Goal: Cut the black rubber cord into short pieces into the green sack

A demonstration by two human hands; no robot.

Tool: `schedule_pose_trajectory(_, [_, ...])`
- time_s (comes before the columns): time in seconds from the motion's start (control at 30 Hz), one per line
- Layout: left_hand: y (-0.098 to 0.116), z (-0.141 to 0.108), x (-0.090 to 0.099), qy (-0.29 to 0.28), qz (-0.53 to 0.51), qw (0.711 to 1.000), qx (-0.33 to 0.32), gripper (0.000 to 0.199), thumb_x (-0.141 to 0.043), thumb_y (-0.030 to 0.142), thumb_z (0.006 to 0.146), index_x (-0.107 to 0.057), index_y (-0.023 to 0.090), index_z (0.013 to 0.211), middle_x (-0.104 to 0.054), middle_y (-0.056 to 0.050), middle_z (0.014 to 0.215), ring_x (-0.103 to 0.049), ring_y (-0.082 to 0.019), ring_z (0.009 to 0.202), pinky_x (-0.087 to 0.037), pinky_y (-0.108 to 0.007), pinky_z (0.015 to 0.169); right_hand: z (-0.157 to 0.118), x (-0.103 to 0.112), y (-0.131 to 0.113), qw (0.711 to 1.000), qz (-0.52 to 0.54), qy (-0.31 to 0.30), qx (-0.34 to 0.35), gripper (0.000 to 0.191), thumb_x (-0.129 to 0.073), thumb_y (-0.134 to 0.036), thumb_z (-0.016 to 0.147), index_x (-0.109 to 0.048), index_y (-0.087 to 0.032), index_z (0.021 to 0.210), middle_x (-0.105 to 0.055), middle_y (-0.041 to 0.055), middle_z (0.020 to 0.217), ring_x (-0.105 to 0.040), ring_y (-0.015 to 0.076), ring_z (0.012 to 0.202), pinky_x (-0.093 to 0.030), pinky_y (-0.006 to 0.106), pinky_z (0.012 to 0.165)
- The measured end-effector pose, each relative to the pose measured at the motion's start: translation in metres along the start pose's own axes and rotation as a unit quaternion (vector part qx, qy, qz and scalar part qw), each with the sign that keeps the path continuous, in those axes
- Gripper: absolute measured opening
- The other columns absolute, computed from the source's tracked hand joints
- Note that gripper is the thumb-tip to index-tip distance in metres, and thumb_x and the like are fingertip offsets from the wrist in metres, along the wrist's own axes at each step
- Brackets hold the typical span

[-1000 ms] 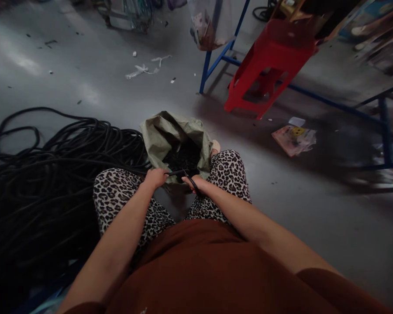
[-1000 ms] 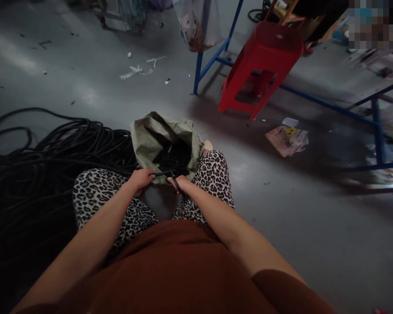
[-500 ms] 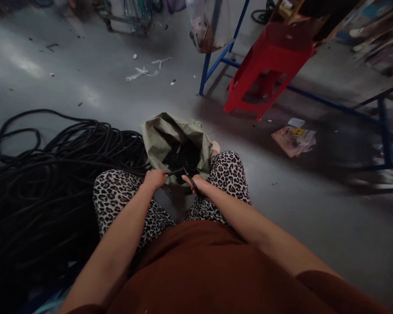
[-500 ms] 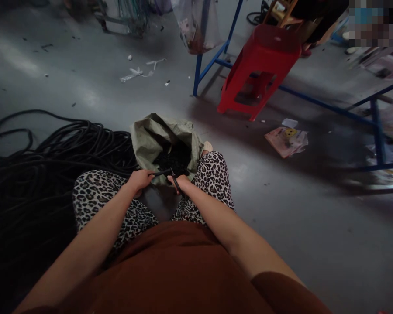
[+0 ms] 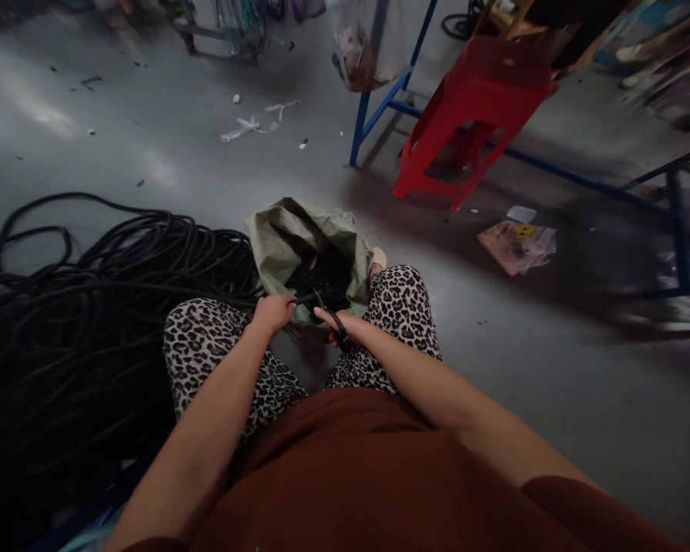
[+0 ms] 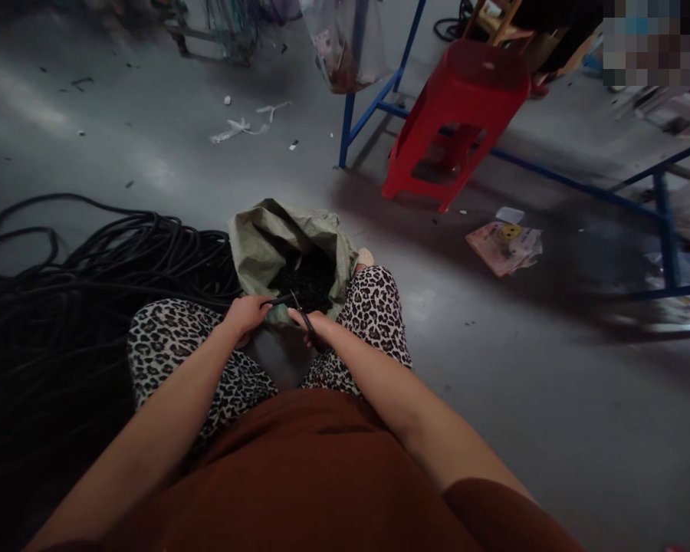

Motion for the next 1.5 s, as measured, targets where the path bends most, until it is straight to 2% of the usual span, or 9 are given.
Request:
schedule_pose_trajectory(0.3, [0.003, 0.001, -0.002, -0.009, -0.010, 1.000, -0.015, 0.035, -0.037, 0.038, 0.084, -0.060, 0.028, 0.109, -0.066, -0.003, 0.105, -0.059, -0.019, 0.097, -0.042, -0.028, 0.081, -0.006, 0.000, -0.003, 1.000, 0.000, -0.011, -0.001, 0.061, -0.040, -0.073, 0.075, -0.051, -0.013, 0.076, -0.048, -0.0012, 0.046, -0.048, 0.0103, 0.034, -0.041, 0.021, 0.036])
schedule_pose_trajectory(0.57, [0.002, 0.003, -0.008, -0.004, -0.034, 0.999, -0.036, 0.036, -0.039, 0.038, 0.083, -0.060, 0.029, 0.110, -0.066, -0.003, 0.107, -0.059, -0.020, 0.099, -0.042, -0.029, 0.082, 0.003, 0.001, 0.000, 1.000, 0.000, -0.011, -0.003, 0.062, -0.042, -0.073, 0.074, -0.052, -0.012, 0.081, -0.050, -0.0006, 0.047, -0.050, 0.0126, 0.035, -0.041, 0.023, 0.035])
schedule_pose_trajectory(0.73, [0.002, 0.004, -0.010, -0.010, -0.048, 0.998, -0.036, 0.036, -0.040, 0.037, 0.083, -0.060, 0.029, 0.111, -0.066, -0.003, 0.107, -0.059, -0.020, 0.100, -0.042, -0.028, 0.084, 0.006, 0.001, 0.002, 1.000, 0.002, -0.004, 0.009, 0.062, -0.043, -0.072, 0.074, -0.054, -0.012, 0.082, -0.048, -0.0019, 0.045, -0.048, 0.0108, 0.033, -0.040, 0.020, 0.033])
schedule_pose_trajectory(1.07, [0.002, 0.005, -0.011, -0.002, -0.058, 0.997, -0.041, 0.036, -0.040, 0.037, 0.083, -0.060, 0.027, 0.111, -0.065, -0.002, 0.109, -0.058, -0.019, 0.100, -0.042, -0.027, 0.084, 0.012, 0.000, 0.001, 0.998, 0.029, 0.018, 0.055, 0.053, -0.049, -0.065, 0.077, -0.053, -0.013, 0.076, -0.043, -0.0044, 0.042, -0.041, 0.0074, 0.030, -0.039, 0.018, 0.029])
schedule_pose_trajectory(1.5, [0.000, 0.004, -0.008, -0.017, -0.026, 0.999, -0.029, 0.036, -0.039, 0.038, 0.083, -0.060, 0.028, 0.111, -0.066, -0.004, 0.107, -0.058, -0.021, 0.100, -0.041, -0.031, 0.084, 0.031, 0.005, 0.008, 0.997, -0.004, 0.068, 0.046, 0.047, -0.054, -0.059, 0.077, -0.056, -0.012, 0.074, -0.046, -0.0024, 0.041, -0.043, 0.0084, 0.029, -0.039, 0.019, 0.029])
Point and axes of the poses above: each hand's wrist, its own z-axis towards the middle knuckle, its own x-axis out of the back of the hand, y = z × x, the point moved 5 cm from there along z, towards the middle knuckle
